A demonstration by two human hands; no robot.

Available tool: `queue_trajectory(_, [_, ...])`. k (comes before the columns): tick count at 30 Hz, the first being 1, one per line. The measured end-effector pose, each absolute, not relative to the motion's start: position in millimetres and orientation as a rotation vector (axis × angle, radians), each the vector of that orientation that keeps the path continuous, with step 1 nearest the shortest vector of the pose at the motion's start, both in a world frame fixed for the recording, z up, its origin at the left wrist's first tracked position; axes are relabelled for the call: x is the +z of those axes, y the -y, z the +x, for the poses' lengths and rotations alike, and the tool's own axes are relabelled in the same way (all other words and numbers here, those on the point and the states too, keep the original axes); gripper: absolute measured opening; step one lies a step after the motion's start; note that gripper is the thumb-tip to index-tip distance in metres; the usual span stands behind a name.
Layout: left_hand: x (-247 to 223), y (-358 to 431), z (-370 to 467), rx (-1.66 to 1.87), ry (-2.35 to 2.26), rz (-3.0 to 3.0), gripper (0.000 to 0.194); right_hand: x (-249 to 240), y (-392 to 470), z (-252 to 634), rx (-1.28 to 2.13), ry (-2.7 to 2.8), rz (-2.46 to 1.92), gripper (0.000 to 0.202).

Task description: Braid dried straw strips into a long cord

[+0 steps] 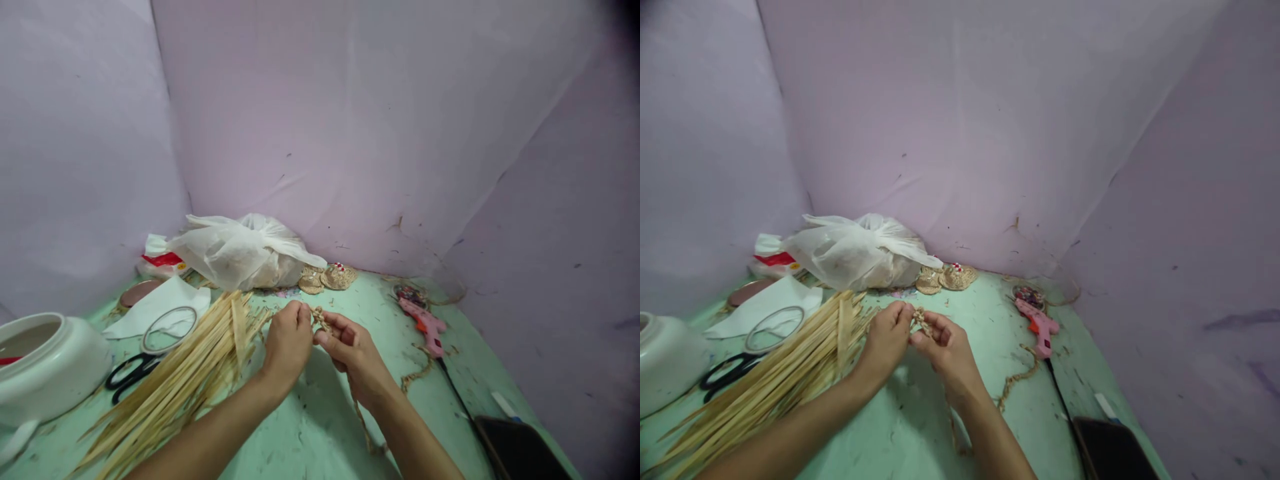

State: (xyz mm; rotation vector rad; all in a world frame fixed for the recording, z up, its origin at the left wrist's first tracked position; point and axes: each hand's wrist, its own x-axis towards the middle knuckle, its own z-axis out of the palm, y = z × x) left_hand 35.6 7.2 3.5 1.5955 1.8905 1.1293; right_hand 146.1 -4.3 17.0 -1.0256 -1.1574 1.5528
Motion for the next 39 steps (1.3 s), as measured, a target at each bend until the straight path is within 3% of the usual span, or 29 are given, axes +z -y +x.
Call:
queue_trajectory(12, [14.2,3.9,50.0,0.633,-1.976,1.797,0.027,-10.5,5.0,127.1,1.07,1.048,-1.202,0.022])
queue_trajectory(17, [13.9,5.8,54.8,0.645,-1.921,1.806,0.029,-8.6,4.0,128.1,0.998,0.923,-1.202,0.033])
queue_trajectory(26, [8.9,12.0,61.6,0.692,-1.803,1.809,0.032,-3.4,-8.1,139.2,1.239,0.68,-1.15,0.038])
queue_trajectory(31, [13.7,6.8,55.8,0.686,-1.79,1.852,0.032,21.4,-15.2,166.7,1.88,0.488,-1.01,0.015])
queue_trajectory(35, [18.3,-4.6,44.1,0.688,-1.742,1.983,0.028,29.6,-16.1,186.1,2.111,0.588,-0.881,0.023])
queue_trajectory(39, [20.8,-12.0,33.8,0.705,-1.804,2.056,0.027,23.3,-12.0,188.5,2.126,0.76,-0.869,0.027])
